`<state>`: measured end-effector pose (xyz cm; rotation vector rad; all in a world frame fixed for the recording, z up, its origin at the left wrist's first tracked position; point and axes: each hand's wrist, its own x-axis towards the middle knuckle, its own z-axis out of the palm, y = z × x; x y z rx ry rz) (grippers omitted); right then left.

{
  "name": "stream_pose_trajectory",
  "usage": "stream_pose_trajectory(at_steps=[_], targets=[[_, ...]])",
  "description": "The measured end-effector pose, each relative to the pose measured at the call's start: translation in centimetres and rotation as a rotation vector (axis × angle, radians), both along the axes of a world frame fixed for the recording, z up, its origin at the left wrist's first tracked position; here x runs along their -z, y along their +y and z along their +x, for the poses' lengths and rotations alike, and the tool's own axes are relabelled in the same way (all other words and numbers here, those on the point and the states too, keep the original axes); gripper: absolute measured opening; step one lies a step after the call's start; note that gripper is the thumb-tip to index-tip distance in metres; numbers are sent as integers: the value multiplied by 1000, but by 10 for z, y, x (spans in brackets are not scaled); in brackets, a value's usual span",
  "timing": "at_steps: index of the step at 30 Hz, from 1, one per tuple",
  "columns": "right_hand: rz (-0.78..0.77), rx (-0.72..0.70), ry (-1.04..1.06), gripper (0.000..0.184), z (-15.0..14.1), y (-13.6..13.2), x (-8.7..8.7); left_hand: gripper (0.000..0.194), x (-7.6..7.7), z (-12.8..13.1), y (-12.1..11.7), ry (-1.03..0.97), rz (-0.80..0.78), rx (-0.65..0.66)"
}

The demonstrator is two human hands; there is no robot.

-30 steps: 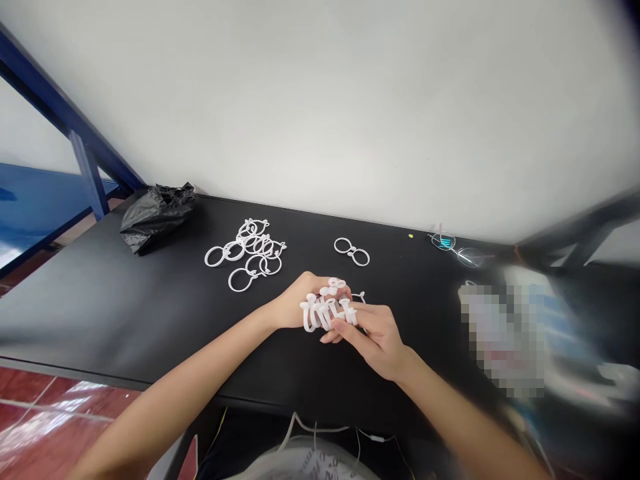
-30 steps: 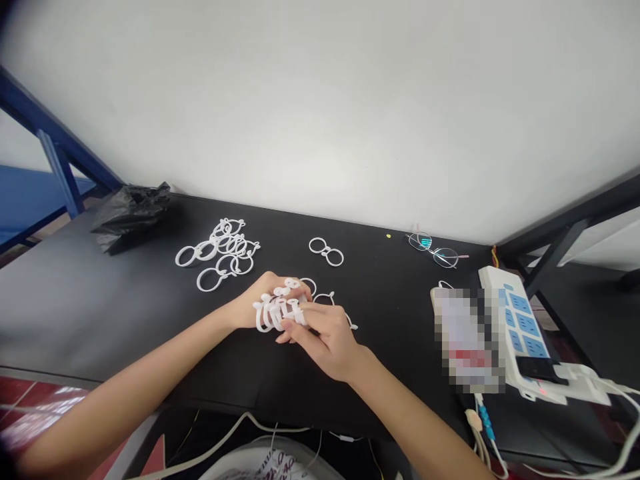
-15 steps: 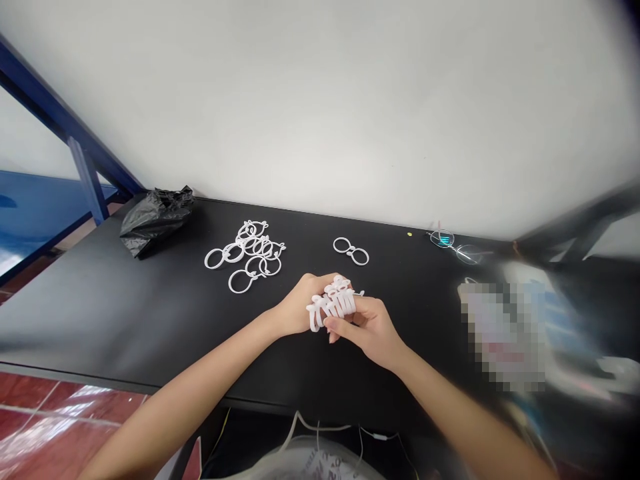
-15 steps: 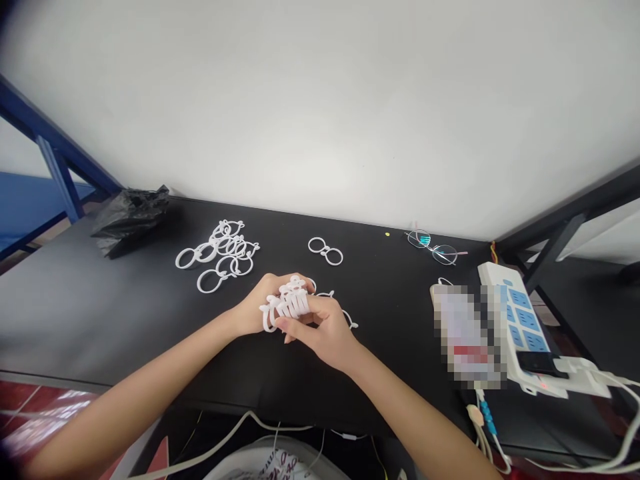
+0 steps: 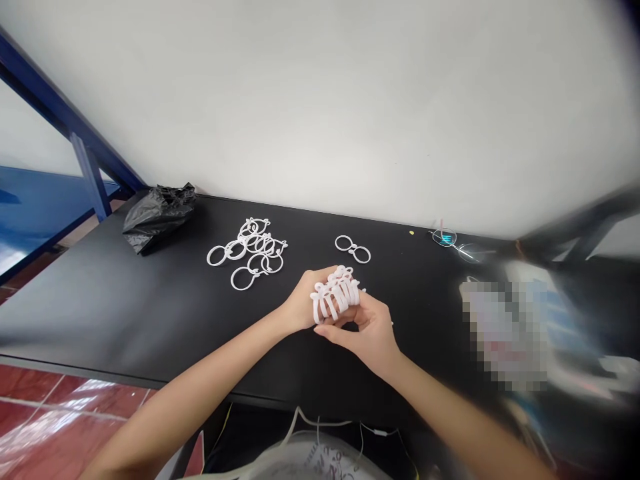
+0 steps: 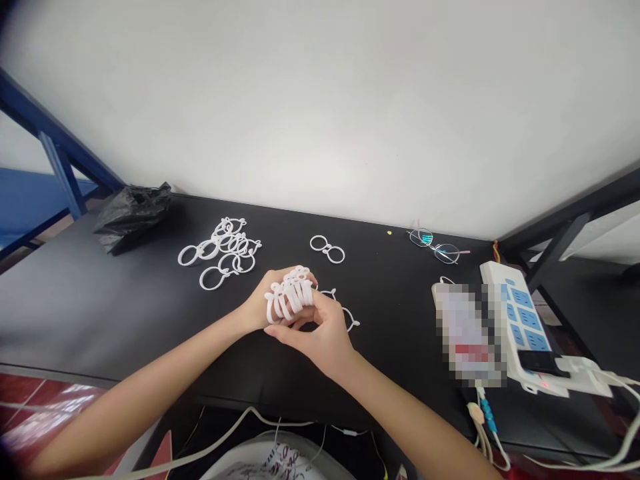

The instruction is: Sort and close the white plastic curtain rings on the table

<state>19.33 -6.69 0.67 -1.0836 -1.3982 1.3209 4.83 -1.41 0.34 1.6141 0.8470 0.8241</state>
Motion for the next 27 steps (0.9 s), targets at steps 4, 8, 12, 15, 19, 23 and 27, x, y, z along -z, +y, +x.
stream_pose_trajectory(at_steps=[4, 8, 12, 15, 19, 23, 27], targets=[[-42, 51, -63, 21, -4, -2, 2, 19, 6, 1, -2, 59, 7, 14], [-104, -57, -46, 13, 1, 2, 0, 11, 7, -2, 0, 87, -30, 27], [-173, -203, 29, 18, 7, 6, -6, 9, 4, -4, 3, 16, -111, 75], [-126, -289, 52, 14, 12, 5, -9, 10, 3, -4, 2, -60, -218, 117], [-59, -386, 20, 11, 16, 4, -9, 13, 1, -5, 0, -94, -316, 179], [-149, -322, 70, 15, 18, 10, -7, 8, -4, -7, 2, -53, -160, 165], [-180, -47, 137, 25, 23, 24, -6, 7, -14, -25, 13, 175, 71, 77]])
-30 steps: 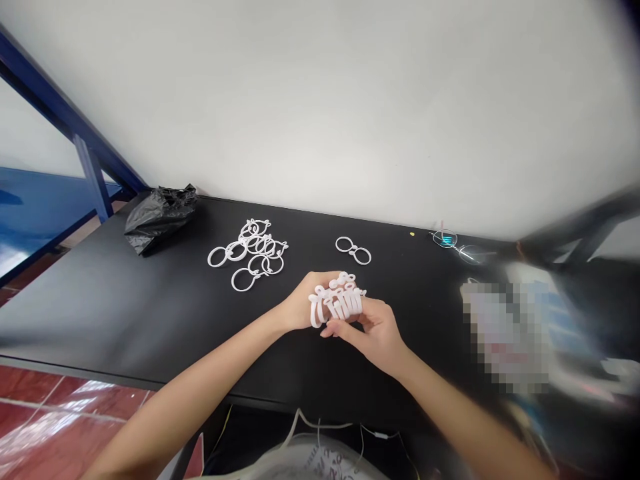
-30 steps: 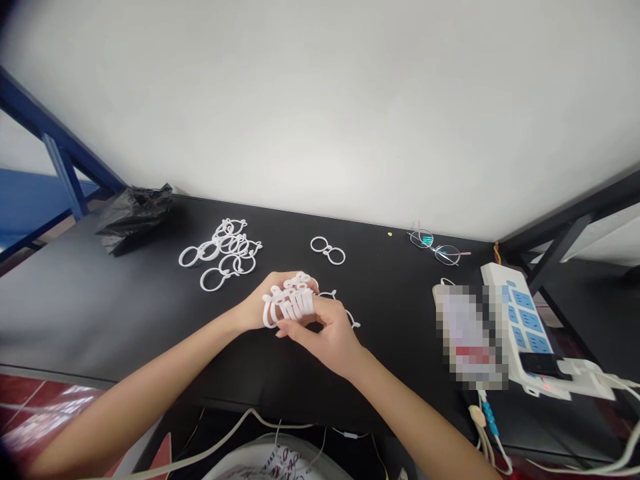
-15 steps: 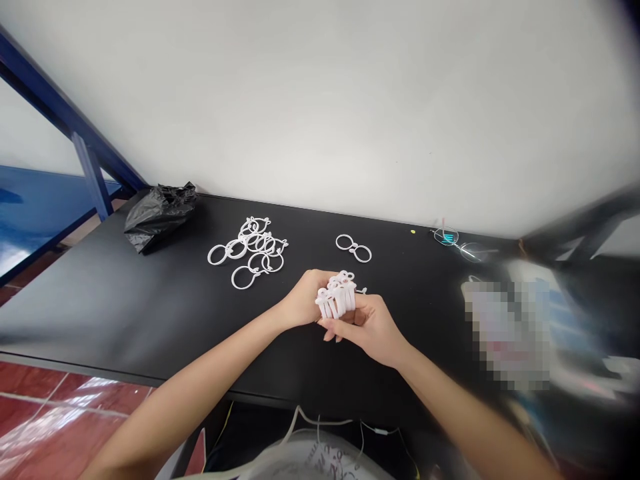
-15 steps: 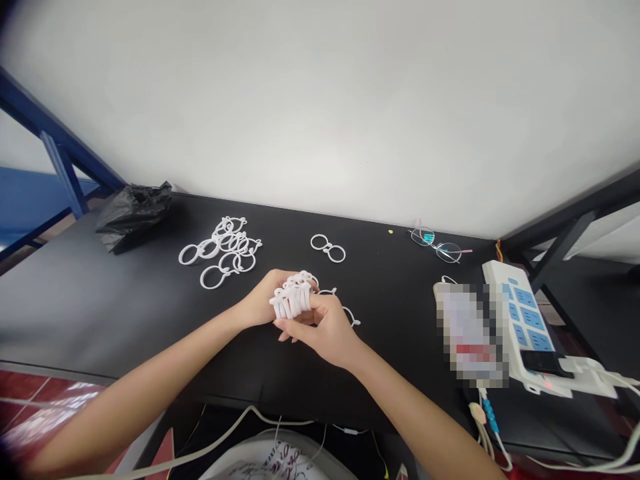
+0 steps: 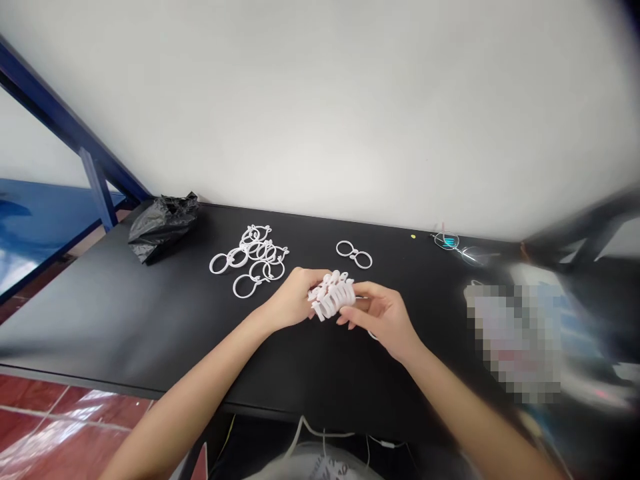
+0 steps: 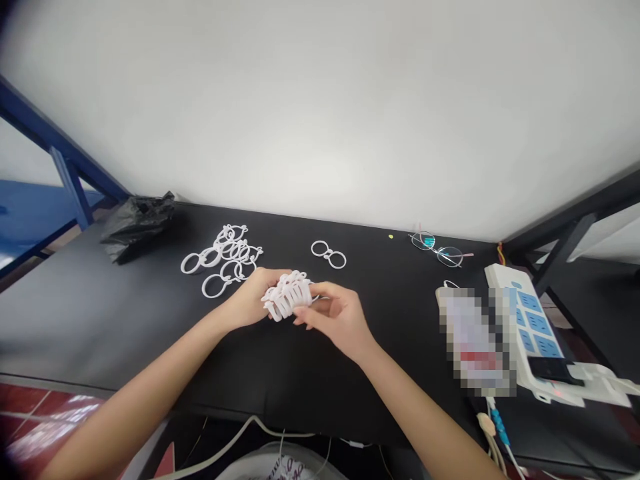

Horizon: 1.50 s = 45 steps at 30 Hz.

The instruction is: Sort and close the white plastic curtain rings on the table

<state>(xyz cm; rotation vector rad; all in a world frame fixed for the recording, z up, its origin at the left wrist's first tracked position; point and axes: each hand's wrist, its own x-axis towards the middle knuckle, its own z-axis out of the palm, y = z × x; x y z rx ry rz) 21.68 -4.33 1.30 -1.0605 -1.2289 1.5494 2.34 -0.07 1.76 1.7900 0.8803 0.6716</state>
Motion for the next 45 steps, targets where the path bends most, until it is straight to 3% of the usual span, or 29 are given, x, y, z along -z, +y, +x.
stream_pose_trajectory(at_steps=[4, 8, 10, 16, 22, 32, 35, 38, 39, 41, 43, 45], targets=[[5, 276, -14, 23, 10, 13, -2, 13, -20, -48, 20, 313, 181, -102], [-13, 303, -10, 26, 16, 18, -4, 12, -40, -101, 37, 488, 240, -269], [-19, 287, -7, 27, 16, 18, -3, 14, -42, -117, 44, 612, 200, -282], [-49, 269, -18, 28, 18, 20, 3, 27, -42, -130, 56, 800, 50, -170], [-50, 284, -24, 28, 21, 24, 5, 51, -52, -145, 58, 836, -2, -244], [15, 372, -53, 29, 32, 29, -1, 66, -33, -173, 55, 866, -24, -363], [114, 369, -241, 29, 43, 31, -6, 59, -31, -160, 50, 952, 97, -408], [198, 121, -682, 21, 53, 27, -11, 43, -29, -112, 42, 1002, 352, -477], [213, 17, -825, 18, 56, 24, -12, 39, -28, -91, 40, 946, 411, -445], [241, -129, -1034, 11, 60, 18, -13, 37, -23, -49, 37, 774, 484, -241], [284, -194, -1151, 7, 62, 11, -13, 35, -15, -15, 40, 648, 542, -37], [342, -241, -1229, 8, 62, 3, -13, 41, -5, 9, 48, 521, 547, 86]])
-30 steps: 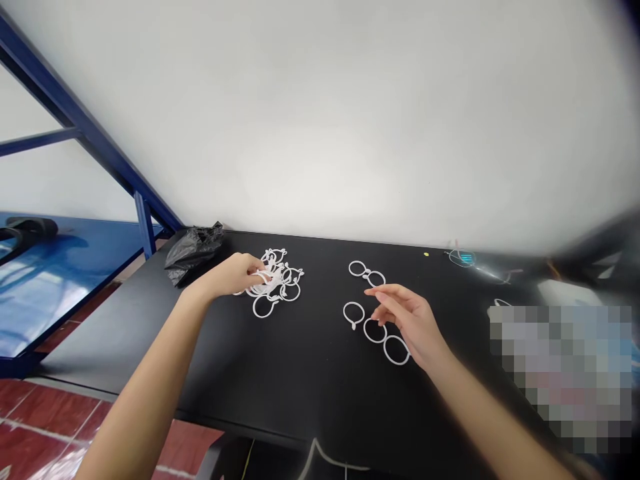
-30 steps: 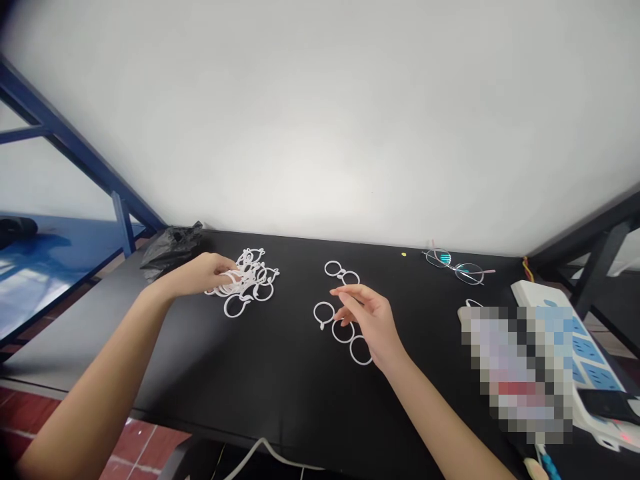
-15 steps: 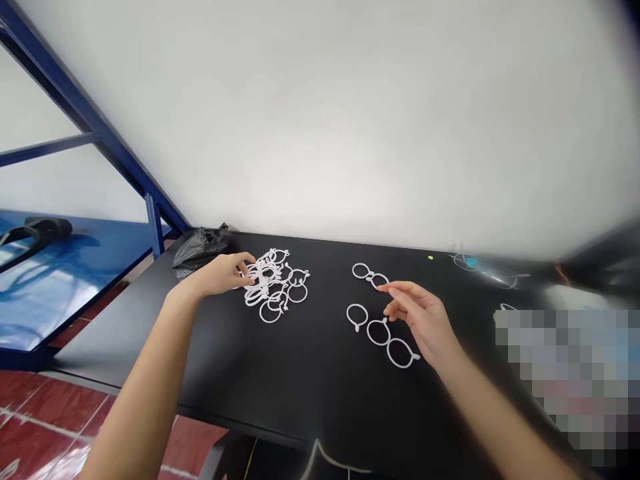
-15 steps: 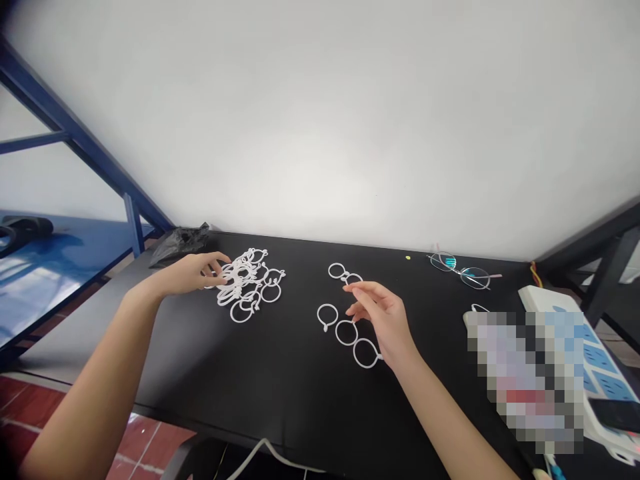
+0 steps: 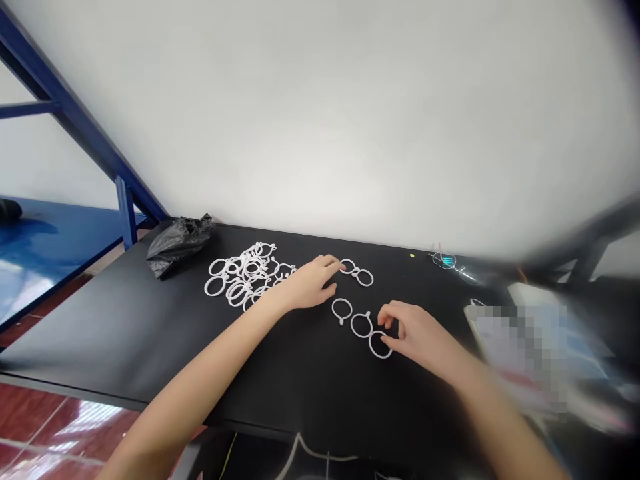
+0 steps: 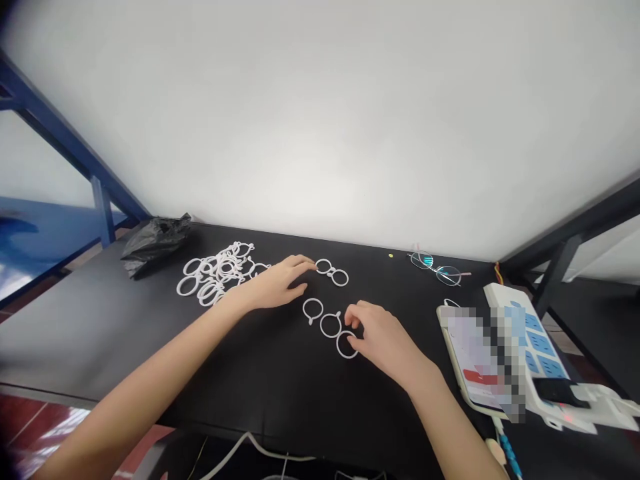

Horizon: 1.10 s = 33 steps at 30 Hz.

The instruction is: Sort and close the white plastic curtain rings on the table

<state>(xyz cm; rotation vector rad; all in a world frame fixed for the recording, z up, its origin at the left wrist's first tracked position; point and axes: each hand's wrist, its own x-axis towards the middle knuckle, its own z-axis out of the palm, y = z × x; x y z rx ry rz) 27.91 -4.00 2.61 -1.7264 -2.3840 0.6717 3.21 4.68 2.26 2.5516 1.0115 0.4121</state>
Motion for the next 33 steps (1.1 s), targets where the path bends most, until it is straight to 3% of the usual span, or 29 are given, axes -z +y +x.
stream_pose_trajectory(at_steps=[2, 5, 10, 14, 18, 20, 23, 27, 29, 33], targets=[[45, -77, -60, 18, -2, -7, 0, 53, 9, 14, 9, -25, -43, 91], [126, -212, -114, 36, -11, -12, 0, 63, 17, 25, 19, 62, -112, 107], [124, -289, -197, 30, -23, -6, 3, 60, 10, 25, 16, 160, -153, 85], [74, -206, -98, 22, -17, 12, -1, 60, 2, 18, 4, 170, -214, 36], [3, -13, 328, 5, -4, 45, 0, 55, 5, 19, -7, 245, -139, 48], [-137, 107, 478, 22, 0, 65, 7, 43, 10, 24, -11, 264, -72, 32], [-80, 215, 461, 33, 3, 89, 22, 35, 17, 31, -16, 258, 2, -3], [26, 284, 373, 11, 0, 103, 34, 35, 16, 28, -20, 62, 74, -102], [52, 292, 342, 1, -1, 103, 33, 36, 13, 19, -21, -85, -26, -177], [-20, 261, 342, 4, -3, 88, 23, 40, 8, -4, -20, -347, -516, -259]])
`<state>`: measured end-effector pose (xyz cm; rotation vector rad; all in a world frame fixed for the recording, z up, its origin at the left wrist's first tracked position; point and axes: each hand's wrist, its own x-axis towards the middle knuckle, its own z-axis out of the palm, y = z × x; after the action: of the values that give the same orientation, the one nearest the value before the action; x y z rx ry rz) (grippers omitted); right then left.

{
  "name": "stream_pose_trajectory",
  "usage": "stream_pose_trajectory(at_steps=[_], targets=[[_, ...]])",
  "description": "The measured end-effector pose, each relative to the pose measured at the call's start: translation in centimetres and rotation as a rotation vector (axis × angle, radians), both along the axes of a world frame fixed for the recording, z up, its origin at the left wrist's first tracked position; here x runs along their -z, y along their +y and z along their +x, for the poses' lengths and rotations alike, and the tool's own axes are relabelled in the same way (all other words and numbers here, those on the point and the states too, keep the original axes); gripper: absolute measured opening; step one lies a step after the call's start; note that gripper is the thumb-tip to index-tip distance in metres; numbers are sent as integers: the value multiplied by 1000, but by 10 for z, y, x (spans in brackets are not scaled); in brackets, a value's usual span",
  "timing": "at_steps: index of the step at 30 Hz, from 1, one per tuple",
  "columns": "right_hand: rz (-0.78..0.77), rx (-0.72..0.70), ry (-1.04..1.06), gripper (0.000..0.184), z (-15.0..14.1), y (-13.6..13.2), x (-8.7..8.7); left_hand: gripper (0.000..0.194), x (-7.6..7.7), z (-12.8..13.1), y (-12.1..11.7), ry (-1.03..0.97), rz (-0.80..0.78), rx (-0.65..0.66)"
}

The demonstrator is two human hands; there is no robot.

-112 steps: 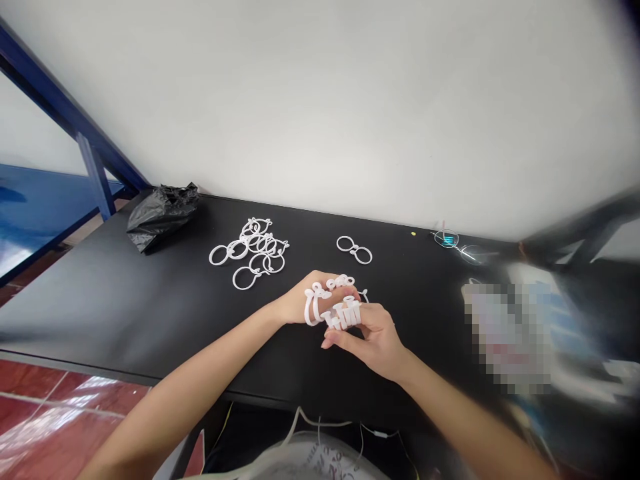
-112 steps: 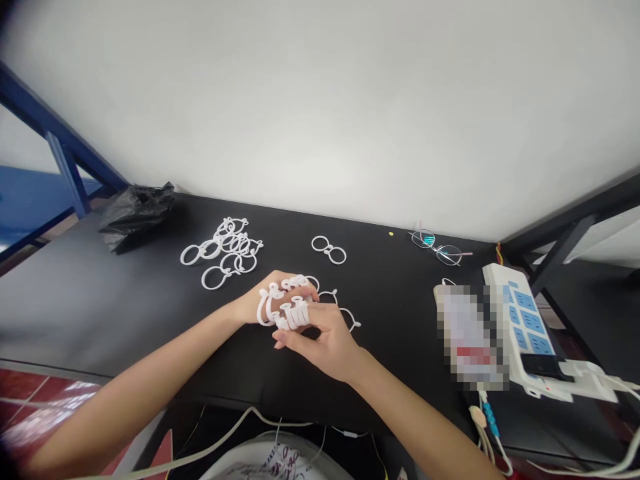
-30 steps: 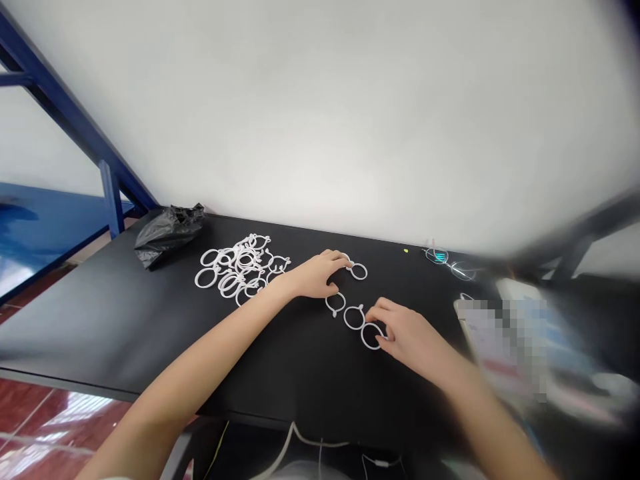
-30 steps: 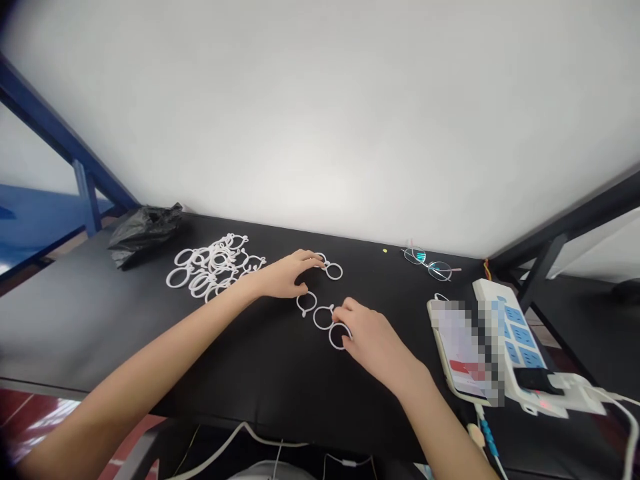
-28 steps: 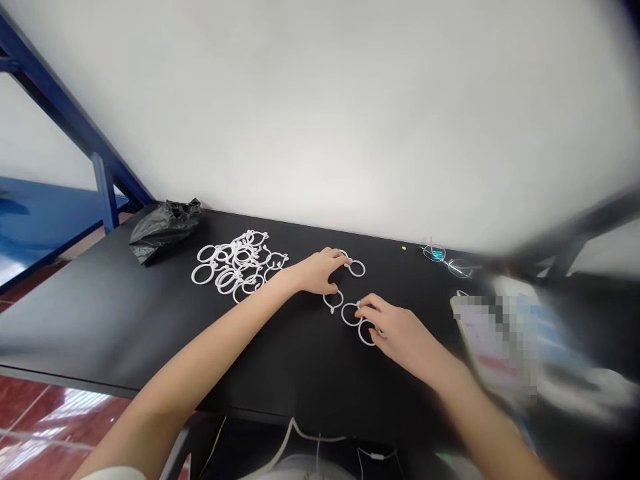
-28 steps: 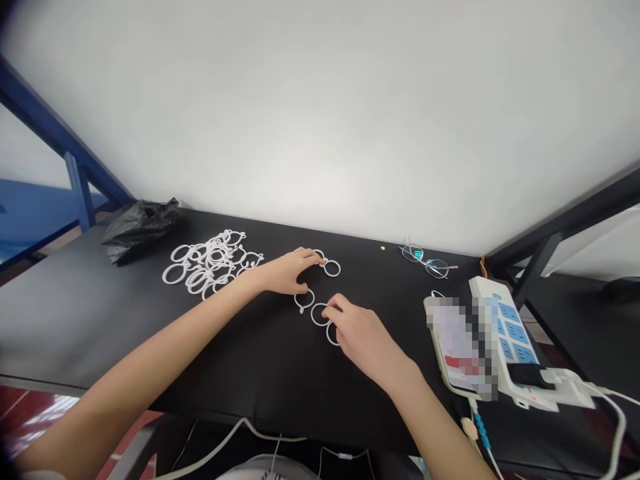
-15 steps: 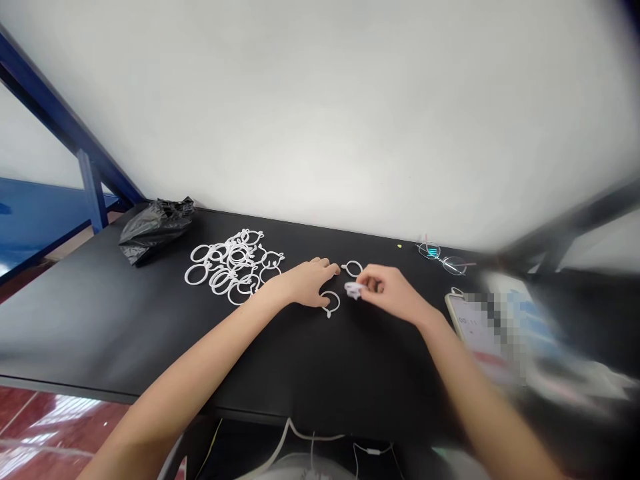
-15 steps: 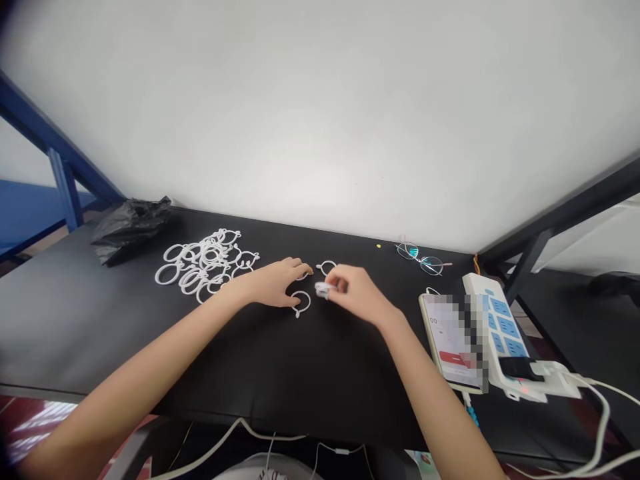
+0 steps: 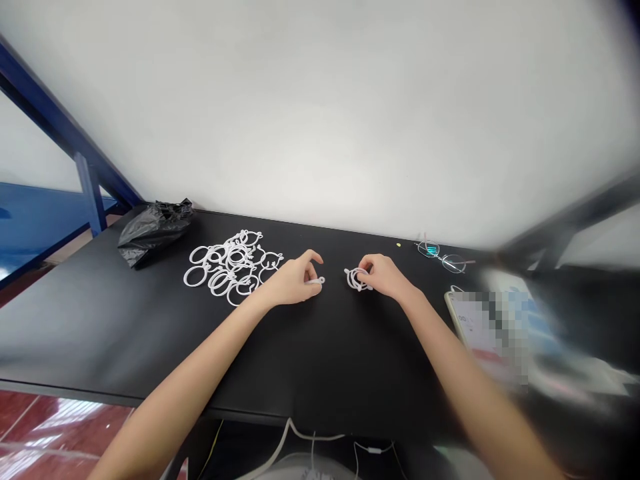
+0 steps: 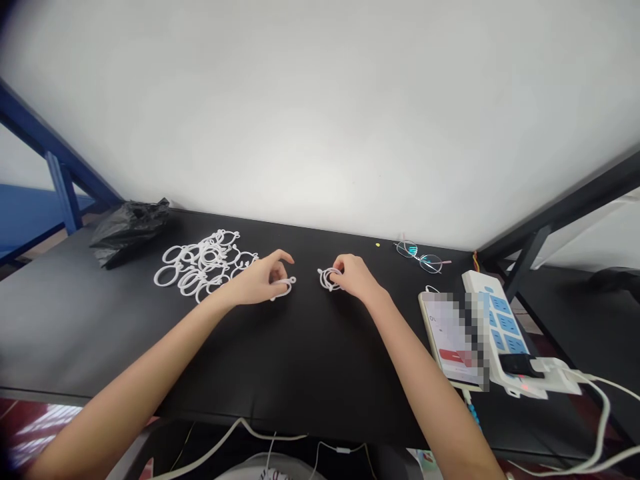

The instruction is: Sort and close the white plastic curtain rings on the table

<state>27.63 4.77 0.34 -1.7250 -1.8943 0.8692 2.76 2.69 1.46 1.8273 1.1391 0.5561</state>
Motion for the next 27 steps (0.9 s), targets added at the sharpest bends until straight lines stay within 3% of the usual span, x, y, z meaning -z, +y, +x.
stream_pose_trajectory(at_steps=[3, 5, 9, 13, 17, 22, 24, 27], targets=[[-55, -62, 81, 2, -5, -21, -10, 46, 3, -11, 1, -304, -319, -140], [-71, -128, 178, 5, -12, -34, -13, 50, 6, -12, -1, -470, -443, -234], [-60, -233, 448, 6, -30, -54, -13, 48, 9, 2, -13, -584, -572, -200], [3, -143, 571, 13, -42, -60, -11, 44, 8, 16, -26, -538, -580, -137], [-40, -108, 732, 25, -42, -60, -13, 44, 10, 16, -28, -654, -668, -94], [86, 97, 740, 15, -34, -54, -14, 39, 7, 10, -25, -819, -786, -17], [12, 139, 750, 13, -31, -53, -14, 35, 6, 9, -25, -855, -767, 37], [-315, 22, 836, 23, -33, -57, -14, 26, 5, 9, -29, -872, -674, 138]])
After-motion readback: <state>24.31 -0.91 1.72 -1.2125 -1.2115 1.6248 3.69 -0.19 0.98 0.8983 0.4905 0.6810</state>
